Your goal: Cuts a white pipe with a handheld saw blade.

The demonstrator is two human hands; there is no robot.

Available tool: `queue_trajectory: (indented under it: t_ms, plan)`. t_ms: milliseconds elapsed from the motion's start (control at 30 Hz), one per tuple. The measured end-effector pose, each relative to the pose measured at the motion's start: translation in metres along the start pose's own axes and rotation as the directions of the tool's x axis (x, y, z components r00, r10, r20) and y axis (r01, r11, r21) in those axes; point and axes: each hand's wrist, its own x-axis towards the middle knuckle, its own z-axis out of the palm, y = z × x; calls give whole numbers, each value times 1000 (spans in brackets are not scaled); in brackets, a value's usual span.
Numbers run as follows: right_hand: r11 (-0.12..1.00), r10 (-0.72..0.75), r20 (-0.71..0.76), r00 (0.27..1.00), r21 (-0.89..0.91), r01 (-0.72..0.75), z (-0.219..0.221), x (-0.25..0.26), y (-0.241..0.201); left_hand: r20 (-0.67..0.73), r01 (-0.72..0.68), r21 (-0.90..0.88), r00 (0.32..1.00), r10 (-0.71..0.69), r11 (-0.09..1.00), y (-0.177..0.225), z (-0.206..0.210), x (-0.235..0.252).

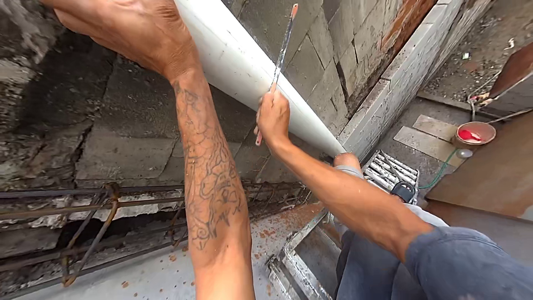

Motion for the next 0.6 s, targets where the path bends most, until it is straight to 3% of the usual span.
queue_trajectory:
  t_ms: [100,167,267,433,533,600]
  plan:
    - [999,-36,105,994,-26,39,-3,-48,31,3,24,-125,1000,-24,992,5,1,5]
    - [999,11,148,989,-45,-4,-9,-41,25,-4,0,-137,1000,-1,991,0,1,4]
    - [1000,29,50,998,-5,-29,-6,2,-2,5,-19,-23,1000,19,1000,-3,3,3]
    - [999,33,130,991,23,-36,-4,-44,22,8,12,-166,1000,-11,986,3,3,6]
    - [1000,13,39,999,-10,-13,-2,0,1,26,10,-20,1000,-10,1000,-4,5,4]
    - [1000,24,45,999,-4,-23,1,-16,6,16,17,-9,1000,-16,1000,-4,3,3]
